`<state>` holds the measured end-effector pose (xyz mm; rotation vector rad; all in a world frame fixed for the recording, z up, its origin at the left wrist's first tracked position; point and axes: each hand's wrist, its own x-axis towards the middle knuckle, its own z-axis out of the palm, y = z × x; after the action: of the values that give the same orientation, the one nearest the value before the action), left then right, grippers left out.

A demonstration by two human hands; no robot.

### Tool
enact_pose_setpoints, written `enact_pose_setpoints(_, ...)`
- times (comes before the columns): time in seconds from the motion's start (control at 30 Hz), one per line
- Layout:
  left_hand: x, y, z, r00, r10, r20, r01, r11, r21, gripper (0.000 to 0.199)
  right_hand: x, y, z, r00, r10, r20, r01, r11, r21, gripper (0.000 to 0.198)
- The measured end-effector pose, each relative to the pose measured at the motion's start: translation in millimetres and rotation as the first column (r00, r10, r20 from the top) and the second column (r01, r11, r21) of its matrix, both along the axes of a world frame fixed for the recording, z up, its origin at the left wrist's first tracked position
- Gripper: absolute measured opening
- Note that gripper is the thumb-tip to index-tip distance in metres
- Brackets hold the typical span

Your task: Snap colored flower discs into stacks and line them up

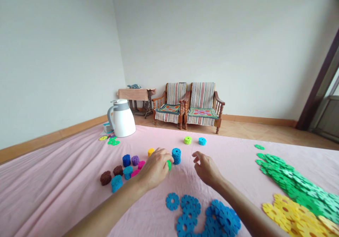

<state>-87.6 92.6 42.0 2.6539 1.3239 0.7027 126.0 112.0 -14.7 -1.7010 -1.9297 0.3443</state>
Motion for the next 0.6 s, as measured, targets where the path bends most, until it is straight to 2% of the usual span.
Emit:
enact_pose_setpoints(0.07, -5, -20, -1.8, 0.997, -0.073, 0.007, 0.073, 0.980, -0.188, 0.027, 16, -20, -5, 0.999, 0.013, -0.043, -0.010, 0.999, 0.052, 0.040)
enact_pose_setpoints(0.13, -9, -37, -8.0, 0.997, -0.073, -0.009, 0.067, 0.955, -0.288, 0.026, 27, -41, -11, 0.998, 0.027, -0.061, -0.020, 0.993, 0.115, 0.039)
enact_pose_setpoints(0.23, -11, -50, -20.9, 0.998, -0.057, -0.020, 0.048, 0.947, -0.317, 0.038, 35, -70, -17, 0.995, 0.047, -0.084, -0.031, 0.983, 0.183, 0.039)
enact_pose_setpoints(0.37, -8, -53, -32.3, 0.998, -0.061, 0.002, 0.059, 0.946, -0.319, 0.031, 40, -94, -15, 0.993, 0.008, -0.117, 0.011, 0.987, 0.162, 0.036)
enact_pose_setpoints(0.47, -4, -51, -33.6, 0.997, -0.070, 0.009, 0.070, 0.951, -0.301, 0.022, 45, -99, -14, 0.990, -0.018, -0.139, 0.040, 0.987, 0.158, 0.035)
enact_pose_setpoints(0.6, 2, -47, -34.3, 0.998, -0.055, -0.035, 0.041, 0.952, -0.304, 0.023, 55, -95, -20, 0.988, -0.026, -0.155, 0.052, 0.985, 0.162, 0.034)
